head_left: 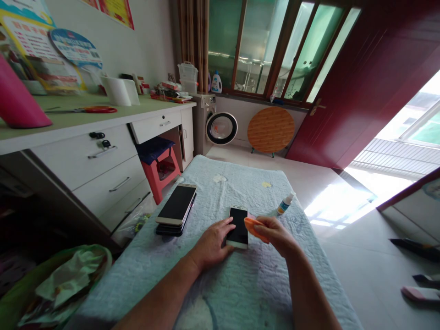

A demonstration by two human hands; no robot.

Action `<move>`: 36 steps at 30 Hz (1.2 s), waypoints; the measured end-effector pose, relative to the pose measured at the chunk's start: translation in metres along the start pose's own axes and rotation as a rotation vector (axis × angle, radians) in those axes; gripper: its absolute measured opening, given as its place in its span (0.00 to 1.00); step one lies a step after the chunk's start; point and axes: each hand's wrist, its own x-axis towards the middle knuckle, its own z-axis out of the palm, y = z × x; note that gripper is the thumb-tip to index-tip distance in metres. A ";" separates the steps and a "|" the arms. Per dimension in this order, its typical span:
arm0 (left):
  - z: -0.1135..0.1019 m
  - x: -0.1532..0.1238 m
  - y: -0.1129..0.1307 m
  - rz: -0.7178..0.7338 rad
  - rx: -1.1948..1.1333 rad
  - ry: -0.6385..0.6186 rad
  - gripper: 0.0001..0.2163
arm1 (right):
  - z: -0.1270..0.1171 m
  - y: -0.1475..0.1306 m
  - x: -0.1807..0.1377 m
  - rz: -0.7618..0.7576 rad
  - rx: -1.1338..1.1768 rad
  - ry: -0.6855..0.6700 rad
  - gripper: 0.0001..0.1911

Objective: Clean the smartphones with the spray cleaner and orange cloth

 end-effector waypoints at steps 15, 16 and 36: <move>-0.002 0.000 0.001 -0.005 0.061 -0.021 0.29 | 0.039 0.027 0.037 -0.248 -0.670 0.487 0.23; -0.002 0.000 0.001 -0.004 0.062 -0.022 0.29 | 0.037 0.026 0.040 -0.231 -0.688 0.494 0.23; -0.007 0.000 0.007 -0.041 0.086 -0.057 0.29 | 0.025 -0.013 0.102 0.107 -0.883 0.314 0.13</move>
